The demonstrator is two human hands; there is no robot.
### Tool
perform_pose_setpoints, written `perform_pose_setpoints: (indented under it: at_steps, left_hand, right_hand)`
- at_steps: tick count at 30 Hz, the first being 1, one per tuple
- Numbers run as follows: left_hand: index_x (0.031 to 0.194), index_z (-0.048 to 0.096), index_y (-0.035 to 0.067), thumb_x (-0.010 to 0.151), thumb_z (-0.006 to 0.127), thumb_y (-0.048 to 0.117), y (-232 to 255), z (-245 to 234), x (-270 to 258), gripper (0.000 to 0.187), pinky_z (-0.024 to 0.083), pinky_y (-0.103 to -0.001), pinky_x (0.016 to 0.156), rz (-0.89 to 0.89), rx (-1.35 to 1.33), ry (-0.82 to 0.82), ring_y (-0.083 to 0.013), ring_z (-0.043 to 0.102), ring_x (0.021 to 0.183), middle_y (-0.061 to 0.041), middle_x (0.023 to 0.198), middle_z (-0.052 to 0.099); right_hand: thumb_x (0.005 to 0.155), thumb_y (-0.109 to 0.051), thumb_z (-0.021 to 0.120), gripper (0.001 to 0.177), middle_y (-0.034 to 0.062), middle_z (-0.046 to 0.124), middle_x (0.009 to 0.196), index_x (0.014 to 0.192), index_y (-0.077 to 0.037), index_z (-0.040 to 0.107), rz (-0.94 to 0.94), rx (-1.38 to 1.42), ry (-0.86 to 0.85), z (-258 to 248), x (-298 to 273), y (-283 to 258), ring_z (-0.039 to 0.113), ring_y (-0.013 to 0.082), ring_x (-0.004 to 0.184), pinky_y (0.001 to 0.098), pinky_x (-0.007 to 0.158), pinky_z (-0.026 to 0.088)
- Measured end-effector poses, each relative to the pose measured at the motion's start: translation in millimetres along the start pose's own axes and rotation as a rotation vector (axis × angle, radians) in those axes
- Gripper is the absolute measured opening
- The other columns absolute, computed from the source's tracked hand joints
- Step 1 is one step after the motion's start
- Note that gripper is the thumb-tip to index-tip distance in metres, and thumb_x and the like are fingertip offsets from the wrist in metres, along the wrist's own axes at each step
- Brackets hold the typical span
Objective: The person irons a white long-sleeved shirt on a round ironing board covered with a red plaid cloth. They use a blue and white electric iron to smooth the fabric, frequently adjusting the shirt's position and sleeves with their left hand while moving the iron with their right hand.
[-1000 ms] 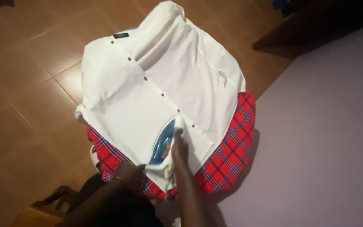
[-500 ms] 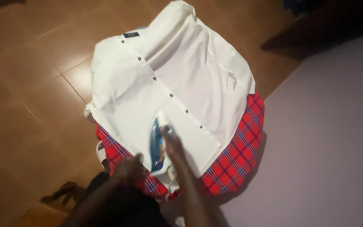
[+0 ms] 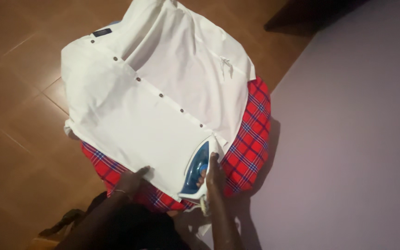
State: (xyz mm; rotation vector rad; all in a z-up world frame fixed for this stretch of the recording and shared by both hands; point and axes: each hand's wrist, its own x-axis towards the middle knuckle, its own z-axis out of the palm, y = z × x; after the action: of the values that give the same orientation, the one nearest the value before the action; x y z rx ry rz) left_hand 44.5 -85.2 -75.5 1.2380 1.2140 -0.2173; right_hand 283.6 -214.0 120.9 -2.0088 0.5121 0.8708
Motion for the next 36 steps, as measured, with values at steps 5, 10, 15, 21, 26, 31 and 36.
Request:
perform_pose_setpoints:
  at_steps: [5, 10, 15, 21, 26, 31, 36]
  left_hand:
    - [0.147, 0.055, 0.017, 0.079, 0.073, 0.013, 11.5, 37.8, -26.0, 0.070, 0.061, -0.033, 0.086, 0.365, 0.270, -0.120, -0.0228, 0.072, 0.102, -0.014, 0.121, 0.071]
    - [0.136, 0.056, -0.014, 0.100, 0.064, 0.021, 45.8, 77.7, -33.6, 0.050, 0.057, -0.041, 0.093, -0.385, -1.119, -0.140, -0.0348, 0.067, 0.110, -0.022, 0.121, 0.068]
    - [0.130, 0.064, -0.006, 0.105, 0.053, 0.034, 86.8, 73.7, -76.6, 0.048, 0.054, -0.035, 0.091, -0.107, -0.271, -0.268, -0.0288, 0.070, 0.112, -0.017, 0.118, 0.073]
    - [0.127, 0.068, -0.009, 0.101, 0.059, 0.020, 162.3, 96.7, -133.2, 0.040, 0.059, -0.036, 0.081, -0.175, -0.725, -0.364, -0.0290, 0.076, 0.101, -0.019, 0.115, 0.078]
    - [0.150, 0.045, 0.008, 0.109, 0.058, 0.034, 178.2, 166.4, -161.3, 0.050, 0.056, -0.044, 0.075, 0.629, 0.662, -0.514, -0.0339, 0.071, 0.096, -0.023, 0.123, 0.066]
    - [0.138, 0.048, 0.006, 0.100, 0.066, 0.037, 161.9, 228.8, -161.0, 0.053, 0.056, -0.042, 0.088, 0.056, -0.136, -0.623, -0.0259, 0.072, 0.104, -0.017, 0.122, 0.068]
    - [0.141, 0.047, 0.005, 0.101, 0.062, 0.037, 113.3, 167.3, -78.5, 0.053, 0.051, -0.044, 0.096, -0.063, -0.373, -0.425, -0.0276, 0.065, 0.112, -0.015, 0.128, 0.065]
  right_hand:
    - [0.090, -0.064, 0.054, 0.067, 0.0067, 0.049, 0.060, 0.121, -0.005, 0.060, -0.033, -0.048, -0.020, -23.7, 10.8, 5.4, 0.046, 0.0191, 0.042, 0.0377, 0.039, 0.043]
    - [0.092, -0.068, 0.053, 0.075, 0.0055, 0.055, 0.062, 0.118, 0.001, 0.063, -0.066, -0.043, 0.003, -38.1, 26.3, -18.8, 0.053, 0.0174, 0.045, 0.0340, 0.041, 0.048]
    - [0.095, -0.062, 0.051, 0.061, 0.0035, 0.058, 0.057, 0.108, -0.004, 0.067, -0.357, -0.403, 0.089, -81.3, 11.0, -30.6, 0.057, 0.0155, 0.046, 0.0333, 0.043, 0.049]
    - [0.099, -0.051, 0.053, 0.045, 0.0075, 0.053, 0.060, 0.117, -0.010, 0.057, -0.371, -0.056, 0.038, -153.6, -43.9, -37.0, 0.051, 0.0208, 0.042, 0.0374, 0.037, 0.045]
    - [0.094, -0.051, 0.055, 0.047, 0.0109, 0.058, 0.067, 0.125, -0.015, 0.053, -0.454, 0.090, -0.107, -249.2, -59.4, -67.6, 0.055, 0.0220, 0.043, 0.0405, 0.034, 0.051]
    - [0.099, -0.055, 0.055, 0.057, 0.0129, 0.051, 0.061, 0.107, 0.002, 0.052, -0.487, 0.156, -0.131, -270.0, -62.6, -85.9, 0.053, 0.0241, 0.043, 0.0408, 0.038, 0.050]
    - [0.092, -0.052, 0.053, 0.048, 0.0118, 0.051, 0.058, 0.105, -0.005, 0.055, -0.409, -0.057, -0.028, -213.4, -73.3, -93.1, 0.051, 0.0237, 0.042, 0.0404, 0.038, 0.046]
